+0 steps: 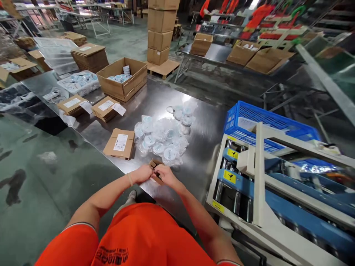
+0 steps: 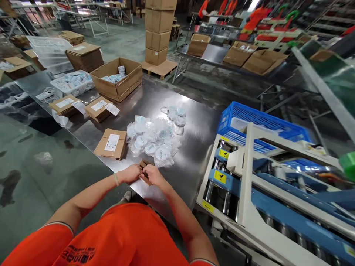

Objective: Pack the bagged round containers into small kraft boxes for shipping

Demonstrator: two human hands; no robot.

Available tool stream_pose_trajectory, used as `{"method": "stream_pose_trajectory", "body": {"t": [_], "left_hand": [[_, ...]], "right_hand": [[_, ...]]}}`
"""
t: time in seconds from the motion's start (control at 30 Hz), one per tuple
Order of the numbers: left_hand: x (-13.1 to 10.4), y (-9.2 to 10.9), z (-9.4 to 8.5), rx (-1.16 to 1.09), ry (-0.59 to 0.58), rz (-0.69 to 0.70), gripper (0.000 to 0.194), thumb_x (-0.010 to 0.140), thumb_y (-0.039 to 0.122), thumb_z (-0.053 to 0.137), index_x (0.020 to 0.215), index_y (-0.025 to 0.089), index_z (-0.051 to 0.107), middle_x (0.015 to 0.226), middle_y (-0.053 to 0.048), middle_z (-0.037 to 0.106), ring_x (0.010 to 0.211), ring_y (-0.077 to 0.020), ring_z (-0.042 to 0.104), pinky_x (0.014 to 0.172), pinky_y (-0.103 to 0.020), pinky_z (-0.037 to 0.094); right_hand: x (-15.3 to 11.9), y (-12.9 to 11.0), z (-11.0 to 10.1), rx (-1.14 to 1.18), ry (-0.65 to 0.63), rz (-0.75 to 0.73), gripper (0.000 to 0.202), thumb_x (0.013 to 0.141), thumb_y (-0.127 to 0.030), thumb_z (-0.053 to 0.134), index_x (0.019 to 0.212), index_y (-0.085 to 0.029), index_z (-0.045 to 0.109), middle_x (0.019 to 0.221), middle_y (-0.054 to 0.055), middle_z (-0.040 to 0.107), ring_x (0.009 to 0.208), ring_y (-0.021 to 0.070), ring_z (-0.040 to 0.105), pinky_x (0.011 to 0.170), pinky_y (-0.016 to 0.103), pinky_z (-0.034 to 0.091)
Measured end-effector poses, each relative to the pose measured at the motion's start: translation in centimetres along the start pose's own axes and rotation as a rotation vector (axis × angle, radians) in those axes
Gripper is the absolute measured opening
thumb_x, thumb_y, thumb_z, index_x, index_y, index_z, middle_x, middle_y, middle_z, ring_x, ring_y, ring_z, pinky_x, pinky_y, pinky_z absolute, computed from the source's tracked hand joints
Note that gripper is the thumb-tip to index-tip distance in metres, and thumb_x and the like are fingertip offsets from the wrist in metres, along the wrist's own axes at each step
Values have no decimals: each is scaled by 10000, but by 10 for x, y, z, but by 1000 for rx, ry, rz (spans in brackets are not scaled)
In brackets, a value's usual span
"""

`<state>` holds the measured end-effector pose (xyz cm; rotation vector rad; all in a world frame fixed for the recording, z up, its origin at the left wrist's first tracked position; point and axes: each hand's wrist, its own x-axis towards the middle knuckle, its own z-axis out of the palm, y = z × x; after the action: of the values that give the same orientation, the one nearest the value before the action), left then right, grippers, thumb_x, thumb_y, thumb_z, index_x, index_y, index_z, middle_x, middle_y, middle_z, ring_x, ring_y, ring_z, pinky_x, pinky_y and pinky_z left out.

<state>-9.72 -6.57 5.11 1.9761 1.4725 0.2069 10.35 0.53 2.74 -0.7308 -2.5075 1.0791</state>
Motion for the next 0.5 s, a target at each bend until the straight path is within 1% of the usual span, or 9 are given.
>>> {"method": "stream_pose_trajectory", "body": {"t": [0.07,0.1,0.13,0.17,0.23,0.3,0.33,0.4,0.5], "left_hand": [[13,7,3,42,50,-34,220,950,319,700,755,220,725,949,-114,735,1048,-297,672,1014,-416,501],[17,11,7,60,91,-49,178,952,328,702,818,215,735,1031,-128,735,1126,-319,649,1047,-442,484],[18,13,13,70,145,-80,150,955,346,704,909,209,740,1130,-146,722,1206,-343,615,1085,-475,461],[17,14,20,68,215,-142,187,954,374,713,1012,198,731,1226,-166,693,1271,-368,575,1115,-511,437],[13,11,34,14,373,-334,410,927,460,758,1201,169,665,1347,-200,618,1333,-403,522,1125,-555,421],[9,1,45,-115,484,-512,654,844,545,843,1307,158,589,1373,-199,571,1335,-407,518,1096,-550,450],[9,-6,48,-201,508,-535,758,796,564,882,1350,161,556,1382,-190,556,1341,-402,519,1091,-546,461],[11,-19,51,-392,522,-467,939,693,545,958,1421,171,499,1402,-174,536,1360,-380,525,1120,-541,469],[6,-30,56,-630,508,-375,1107,615,492,1009,1500,182,421,1435,-180,539,1386,-343,544,1163,-502,479]], "right_hand": [[10,1,-13,-133,161,142,289,1048,-275,481,1130,-198,747,1150,134,753,1123,295,672,1030,452,542],[12,1,-15,-202,203,221,282,1031,-332,563,1210,-188,726,1222,162,741,1180,328,658,1055,482,527],[12,1,-13,-255,201,291,363,989,-397,666,1281,-184,698,1278,182,727,1219,359,649,1063,502,522],[10,0,-7,-288,166,344,508,924,-463,769,1340,-189,669,1322,195,715,1241,385,647,1058,509,524],[0,-2,16,-325,83,392,817,775,-571,915,1434,-196,611,1429,233,668,1298,437,632,1049,518,527],[-12,-7,45,-376,84,407,1042,687,-625,971,1525,-181,539,1594,297,532,1420,508,541,1087,569,500],[-18,-9,58,-407,108,413,1111,678,-627,978,1569,-171,496,1661,322,443,1474,536,479,1108,604,478],[-24,-13,75,-443,146,427,1139,722,-575,969,1633,-165,421,1712,340,357,1498,541,441,1120,648,458],[-25,-8,72,-384,165,437,1018,820,-430,914,1662,-178,399,1646,323,469,1396,483,549,1113,636,476]]}}
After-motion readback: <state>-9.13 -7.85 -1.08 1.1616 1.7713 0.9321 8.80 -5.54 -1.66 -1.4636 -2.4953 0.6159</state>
